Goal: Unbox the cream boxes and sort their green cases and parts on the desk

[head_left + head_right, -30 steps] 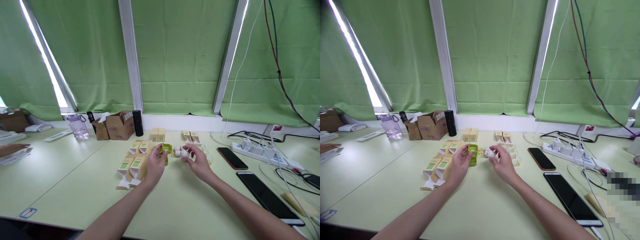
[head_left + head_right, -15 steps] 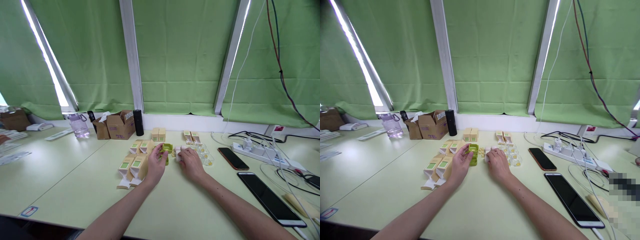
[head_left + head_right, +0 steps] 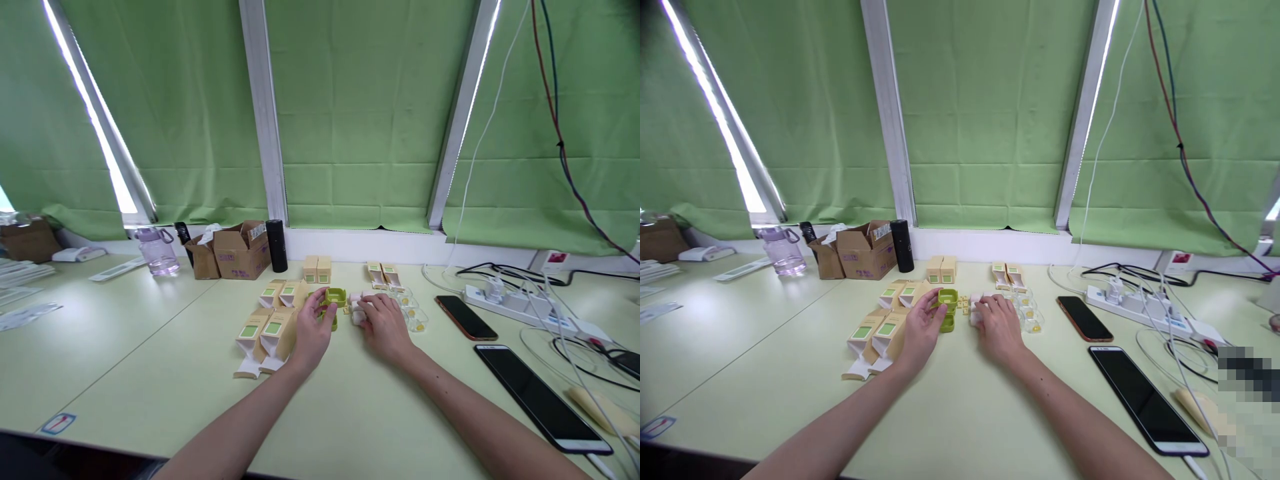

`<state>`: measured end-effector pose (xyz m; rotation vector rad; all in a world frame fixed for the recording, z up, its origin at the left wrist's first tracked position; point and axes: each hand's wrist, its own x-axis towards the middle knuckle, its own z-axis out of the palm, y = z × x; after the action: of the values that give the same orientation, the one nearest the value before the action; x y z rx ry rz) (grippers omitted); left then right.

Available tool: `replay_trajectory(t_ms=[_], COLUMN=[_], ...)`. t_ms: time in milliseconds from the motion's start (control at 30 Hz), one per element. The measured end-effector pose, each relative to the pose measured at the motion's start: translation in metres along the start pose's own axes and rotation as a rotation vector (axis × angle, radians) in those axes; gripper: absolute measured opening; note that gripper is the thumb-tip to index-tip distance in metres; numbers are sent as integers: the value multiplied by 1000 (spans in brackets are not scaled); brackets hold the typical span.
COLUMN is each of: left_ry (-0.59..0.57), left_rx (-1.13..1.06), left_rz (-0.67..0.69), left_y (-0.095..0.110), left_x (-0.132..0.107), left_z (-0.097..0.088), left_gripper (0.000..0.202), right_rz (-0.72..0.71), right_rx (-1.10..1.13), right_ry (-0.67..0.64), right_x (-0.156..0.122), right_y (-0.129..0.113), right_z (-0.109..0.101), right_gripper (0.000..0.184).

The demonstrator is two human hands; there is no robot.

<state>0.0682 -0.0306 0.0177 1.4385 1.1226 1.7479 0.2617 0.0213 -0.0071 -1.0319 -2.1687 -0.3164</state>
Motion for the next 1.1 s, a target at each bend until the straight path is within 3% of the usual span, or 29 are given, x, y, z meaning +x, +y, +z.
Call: replay_trajectory(t_ms=[200,367,767,933,1100], left_ry=[-16,-14,-24,-36,-57], left_rx=[-66,-105,-126,-136,-194], left_rz=[0,-28,-42,-58,-95], left_y=[1,2,7,8,8], left_x=[-1,-2,-3,-3,-3], left_z=[1,2,2,3,3], left_gripper=[50,52,51,51,52], right_rz=[-25,-121,-27,-34,-50], right_rx=[46,-22,-79,-47,84], right_ry=[89,31,-103,-2,167], right_x=[0,-4,0,0,5], right_y=[6,-1,2,6,1], right_z=[-11,-12,-4,-3,-16], right_gripper=[33,36,36,42,39])
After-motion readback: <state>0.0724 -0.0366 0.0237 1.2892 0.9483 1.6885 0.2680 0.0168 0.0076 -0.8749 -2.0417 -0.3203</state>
